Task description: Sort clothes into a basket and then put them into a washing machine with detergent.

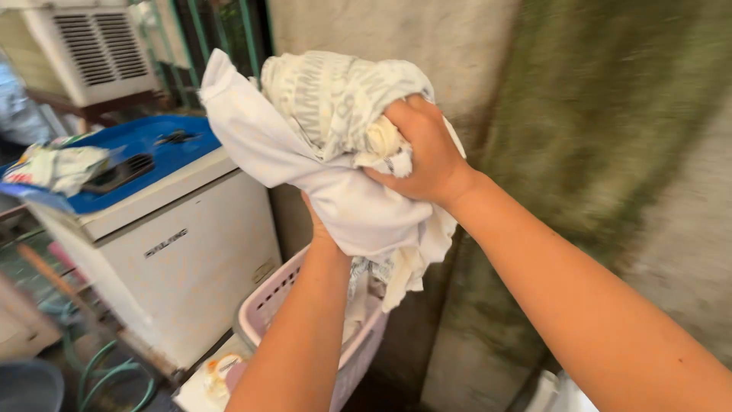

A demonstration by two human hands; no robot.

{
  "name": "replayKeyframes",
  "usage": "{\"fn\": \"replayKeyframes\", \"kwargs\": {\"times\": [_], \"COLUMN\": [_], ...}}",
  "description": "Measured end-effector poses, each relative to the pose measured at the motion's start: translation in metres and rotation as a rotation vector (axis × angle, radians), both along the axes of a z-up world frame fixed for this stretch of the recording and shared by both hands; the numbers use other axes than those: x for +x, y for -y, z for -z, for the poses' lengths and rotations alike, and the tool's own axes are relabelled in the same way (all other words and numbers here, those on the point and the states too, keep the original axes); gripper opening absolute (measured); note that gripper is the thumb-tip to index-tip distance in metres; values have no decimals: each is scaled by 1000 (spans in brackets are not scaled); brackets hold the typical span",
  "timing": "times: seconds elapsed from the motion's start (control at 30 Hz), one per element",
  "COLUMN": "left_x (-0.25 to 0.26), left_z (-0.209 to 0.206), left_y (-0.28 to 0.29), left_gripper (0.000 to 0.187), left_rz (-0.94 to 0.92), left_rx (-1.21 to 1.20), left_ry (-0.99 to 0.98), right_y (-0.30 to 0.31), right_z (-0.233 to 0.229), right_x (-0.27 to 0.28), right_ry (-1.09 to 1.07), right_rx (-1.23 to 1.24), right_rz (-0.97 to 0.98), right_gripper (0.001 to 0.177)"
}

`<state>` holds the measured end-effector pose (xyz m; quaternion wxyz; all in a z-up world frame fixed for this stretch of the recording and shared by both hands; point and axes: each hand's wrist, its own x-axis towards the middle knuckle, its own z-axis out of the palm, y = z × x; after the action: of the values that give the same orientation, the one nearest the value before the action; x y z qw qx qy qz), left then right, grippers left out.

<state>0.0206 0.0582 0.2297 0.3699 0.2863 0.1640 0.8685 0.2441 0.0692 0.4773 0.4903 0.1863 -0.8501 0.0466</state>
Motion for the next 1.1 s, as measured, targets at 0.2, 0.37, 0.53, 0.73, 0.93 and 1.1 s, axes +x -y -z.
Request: {"fn": "replayKeyframes", "kwargs": {"times": [0.2, 0.37, 0.53, 0.73, 0.93, 1.1], "left_x": [104, 207, 328, 458, 548, 620], "left_z": [-33, -5, 57, 41, 100, 166], "left_y": [-31, -67, -71, -74, -80, -98], "left_gripper": [66, 66, 66, 66, 66, 66], "left_rz": [166, 336, 524, 680, 733, 760], "left_rx": [-61, -175, -306, -451, -617, -745], "left_ry": [-46, -87, -113, -174, -214, -228], "right_y": [18, 15, 27, 50, 10, -28], "right_z": [-22, -41, -53, -29, 85, 238], "right_x": [113, 213, 318, 433, 542, 604], "right_ry": [-52, -46, -48, -19, 69, 71], "right_rx": [43, 104, 175, 176, -54, -375], "right_rz": [179, 411, 615, 717, 973, 999], "right_gripper": [51, 49, 48, 51, 53, 53]}}
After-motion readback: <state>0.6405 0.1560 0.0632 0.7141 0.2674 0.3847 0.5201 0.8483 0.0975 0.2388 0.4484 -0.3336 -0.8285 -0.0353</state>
